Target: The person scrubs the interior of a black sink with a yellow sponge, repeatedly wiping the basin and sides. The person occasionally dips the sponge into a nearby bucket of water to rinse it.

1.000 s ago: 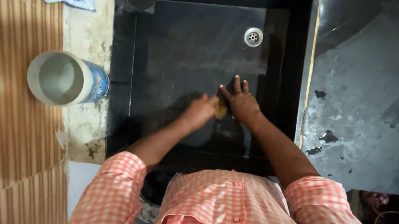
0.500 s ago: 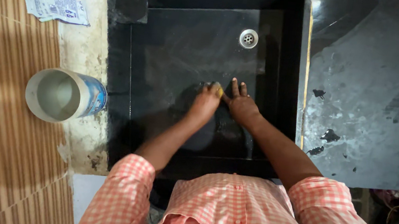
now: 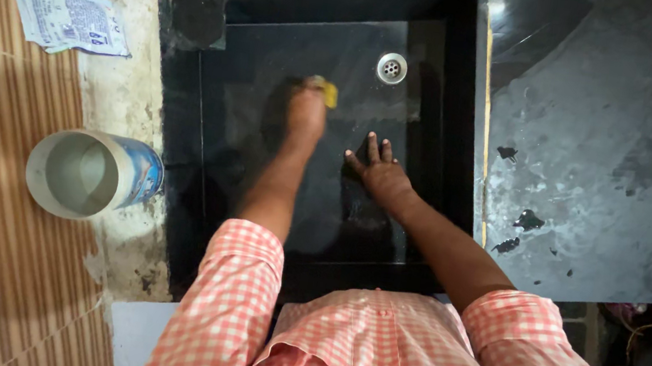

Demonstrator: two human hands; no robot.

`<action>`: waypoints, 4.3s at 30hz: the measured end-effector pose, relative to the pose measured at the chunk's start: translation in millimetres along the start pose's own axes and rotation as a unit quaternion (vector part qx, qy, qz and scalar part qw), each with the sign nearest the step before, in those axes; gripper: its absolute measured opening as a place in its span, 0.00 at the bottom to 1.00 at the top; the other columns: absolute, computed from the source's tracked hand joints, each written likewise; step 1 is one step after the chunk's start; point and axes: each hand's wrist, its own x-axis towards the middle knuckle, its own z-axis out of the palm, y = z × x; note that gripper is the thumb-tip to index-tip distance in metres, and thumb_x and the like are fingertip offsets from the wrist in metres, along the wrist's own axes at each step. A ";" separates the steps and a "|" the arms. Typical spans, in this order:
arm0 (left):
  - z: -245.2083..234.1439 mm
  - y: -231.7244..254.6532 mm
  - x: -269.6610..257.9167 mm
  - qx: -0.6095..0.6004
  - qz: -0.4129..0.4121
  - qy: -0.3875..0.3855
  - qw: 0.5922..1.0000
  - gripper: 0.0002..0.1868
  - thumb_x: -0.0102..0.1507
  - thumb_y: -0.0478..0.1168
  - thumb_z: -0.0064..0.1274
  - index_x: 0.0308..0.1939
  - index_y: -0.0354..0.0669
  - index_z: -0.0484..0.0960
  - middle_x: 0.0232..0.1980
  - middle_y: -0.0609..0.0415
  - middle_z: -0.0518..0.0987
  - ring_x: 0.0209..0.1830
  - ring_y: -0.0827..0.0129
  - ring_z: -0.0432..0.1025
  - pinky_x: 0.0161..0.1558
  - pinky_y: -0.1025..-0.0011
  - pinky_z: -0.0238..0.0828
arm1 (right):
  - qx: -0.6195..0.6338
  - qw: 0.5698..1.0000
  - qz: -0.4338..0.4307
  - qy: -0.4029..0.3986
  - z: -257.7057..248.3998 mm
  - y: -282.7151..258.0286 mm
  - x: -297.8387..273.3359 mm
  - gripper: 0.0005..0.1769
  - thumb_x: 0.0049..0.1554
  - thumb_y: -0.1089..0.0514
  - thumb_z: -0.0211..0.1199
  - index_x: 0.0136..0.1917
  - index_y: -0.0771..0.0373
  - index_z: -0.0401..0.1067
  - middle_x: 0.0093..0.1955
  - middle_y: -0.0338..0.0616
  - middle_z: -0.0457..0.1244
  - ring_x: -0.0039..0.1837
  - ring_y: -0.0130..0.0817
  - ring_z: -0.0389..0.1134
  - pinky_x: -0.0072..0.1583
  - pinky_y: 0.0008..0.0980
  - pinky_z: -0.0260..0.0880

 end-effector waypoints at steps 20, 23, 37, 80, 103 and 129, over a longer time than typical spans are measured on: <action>-52.0 -60.3 61.4 0.310 0.165 0.106 0.930 0.12 0.66 0.32 0.45 0.44 0.39 0.86 0.47 0.42 0.83 0.45 0.50 0.78 0.48 0.58 0.75 | 0.035 0.999 0.021 -0.036 -30.3 -7.8 -15.5 0.48 0.61 0.64 0.55 0.85 0.37 0.36 0.85 0.66 0.21 0.84 0.69 0.32 0.76 0.52 0.53; -20.2 -12.2 16.7 0.115 0.188 0.052 0.974 0.12 0.71 0.37 0.46 0.49 0.35 0.85 0.48 0.37 0.80 0.47 0.47 0.75 0.50 0.55 0.73 | 0.031 0.998 0.019 -0.052 -32.9 -9.4 -15.7 0.50 0.59 0.64 0.56 0.85 0.38 0.35 0.85 0.66 0.21 0.84 0.69 0.32 0.76 0.52 0.52; -90.7 -85.3 107.0 0.272 0.117 0.063 0.953 0.16 0.72 0.39 0.42 0.46 0.36 0.86 0.49 0.40 0.83 0.45 0.48 0.78 0.46 0.54 0.75 | 0.041 0.999 0.017 -0.013 -13.9 -4.1 -9.6 0.46 0.62 0.63 0.52 0.85 0.38 0.37 0.85 0.66 0.23 0.83 0.70 0.34 0.75 0.55 0.54; -134.3 -112.1 -88.0 -0.127 0.009 0.036 0.991 0.14 0.68 0.40 0.41 0.48 0.39 0.83 0.45 0.40 0.83 0.47 0.48 0.79 0.48 0.53 0.73 | 0.023 1.000 0.011 -0.012 -25.0 -9.7 -6.8 0.47 0.62 0.66 0.51 0.85 0.37 0.37 0.84 0.69 0.23 0.82 0.75 0.33 0.70 0.55 0.63; -162.2 -158.6 -113.3 0.238 0.091 0.064 0.965 0.10 0.62 0.33 0.47 0.39 0.36 0.85 0.42 0.36 0.83 0.40 0.44 0.79 0.44 0.53 0.77 | 0.028 1.000 -0.004 -0.010 -19.0 -6.6 -1.4 0.46 0.62 0.61 0.54 0.85 0.38 0.37 0.84 0.71 0.22 0.82 0.79 0.32 0.69 0.56 0.65; -89.0 -63.9 -241.4 0.138 0.332 -0.240 0.902 0.08 0.59 0.38 0.55 0.39 0.45 0.87 0.49 0.43 0.82 0.47 0.53 0.78 0.49 0.58 0.77 | 0.034 0.999 -0.001 -0.034 -40.6 -11.4 -13.7 0.56 0.55 0.70 0.60 0.85 0.38 0.35 0.84 0.70 0.20 0.81 0.78 0.32 0.68 0.50 0.67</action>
